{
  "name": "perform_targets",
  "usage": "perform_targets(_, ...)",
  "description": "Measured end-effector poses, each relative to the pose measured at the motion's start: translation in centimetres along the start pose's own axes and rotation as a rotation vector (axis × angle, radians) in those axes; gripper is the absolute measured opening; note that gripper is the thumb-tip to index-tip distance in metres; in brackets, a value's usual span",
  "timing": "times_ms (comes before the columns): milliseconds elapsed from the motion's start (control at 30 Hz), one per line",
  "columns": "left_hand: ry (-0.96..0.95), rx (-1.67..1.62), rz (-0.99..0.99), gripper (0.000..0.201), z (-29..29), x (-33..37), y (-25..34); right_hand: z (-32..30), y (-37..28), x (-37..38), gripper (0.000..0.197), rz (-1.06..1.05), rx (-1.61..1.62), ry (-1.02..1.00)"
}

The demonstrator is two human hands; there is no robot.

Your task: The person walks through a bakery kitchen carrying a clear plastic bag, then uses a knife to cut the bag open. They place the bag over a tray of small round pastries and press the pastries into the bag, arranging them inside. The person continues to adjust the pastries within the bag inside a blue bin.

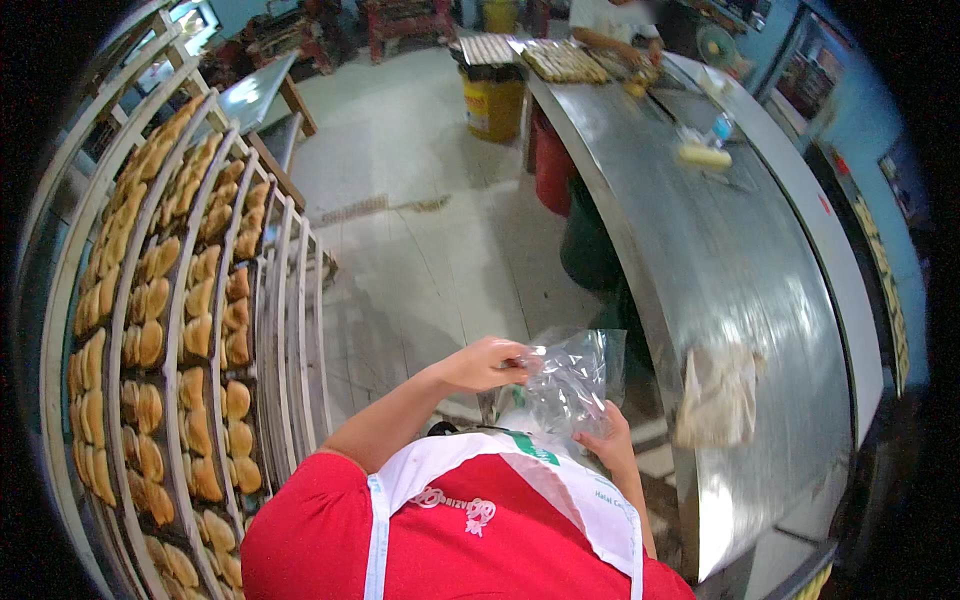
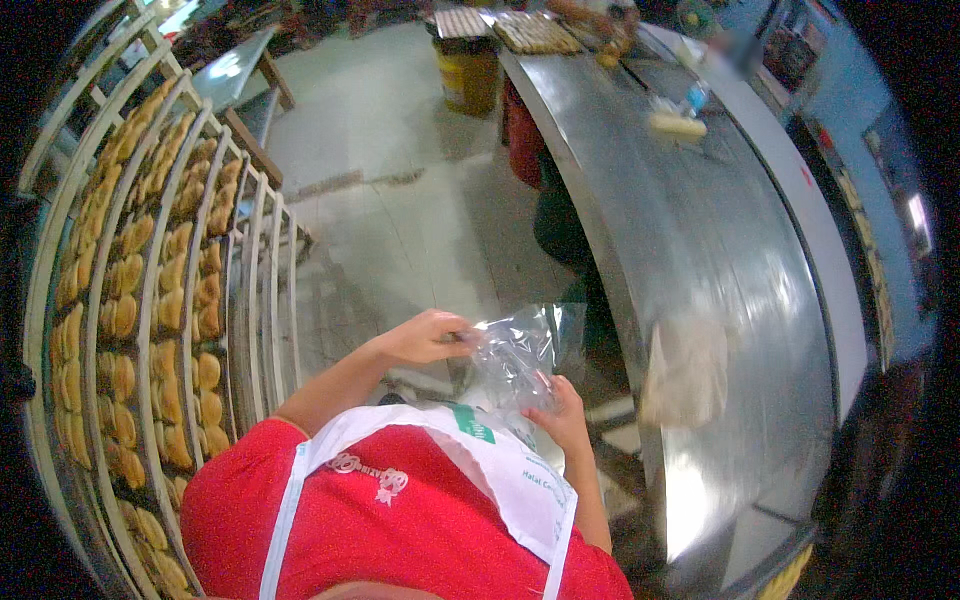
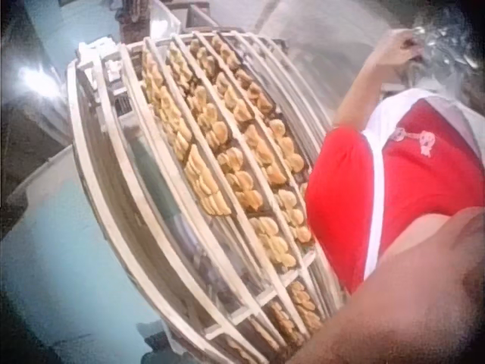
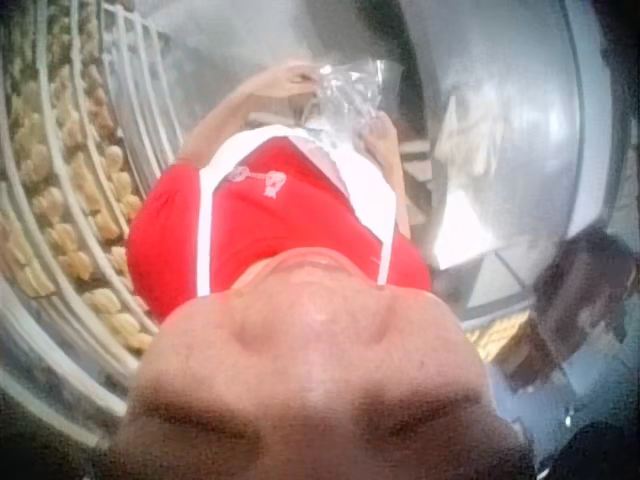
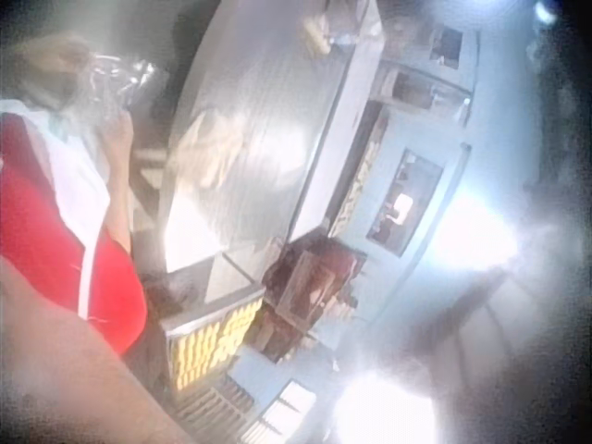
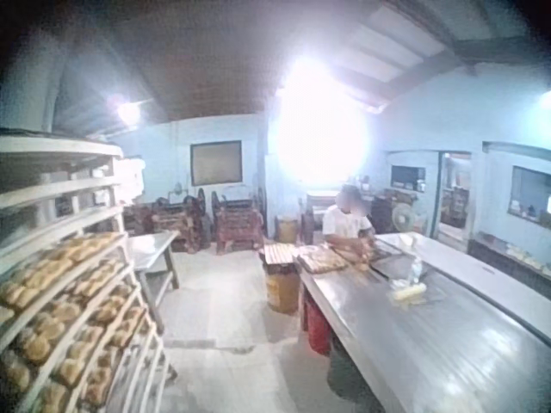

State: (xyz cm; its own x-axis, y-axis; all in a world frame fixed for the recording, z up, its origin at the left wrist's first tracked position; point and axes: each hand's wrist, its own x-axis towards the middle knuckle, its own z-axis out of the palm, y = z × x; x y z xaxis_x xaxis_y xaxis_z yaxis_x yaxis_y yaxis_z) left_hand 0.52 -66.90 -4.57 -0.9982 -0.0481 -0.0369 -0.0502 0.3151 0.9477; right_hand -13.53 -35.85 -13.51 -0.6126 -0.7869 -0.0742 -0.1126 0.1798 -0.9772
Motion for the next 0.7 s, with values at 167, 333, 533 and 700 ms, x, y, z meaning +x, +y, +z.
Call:
perform_targets(167, 0.560, -0.048, -0.116, 0.015, -15.0, 0.6, -5.7, 1.6, -3.0, 22.9, 0.059, -0.013, 0.418, -0.176)
perform_targets(333, 1.078, 0.125, -0.353, 0.016, -27.6, -2.5, -10.1, 10.8, -11.8, 47.6, 0.038, -0.095, 0.471, -0.226)
perform_targets(533, 1.317, 0.432, -0.720, 0.033, -39.9, -3.7, -17.9, 24.4, -16.3, 71.1, 0.025, -0.313, -0.115, -0.597)
perform_targets(700, 1.424, 0.699, -0.681, 0.050, -56.4, 3.7, -25.3, 32.0, -18.7, 83.9, 0.016, -0.626, -0.082, -0.592)
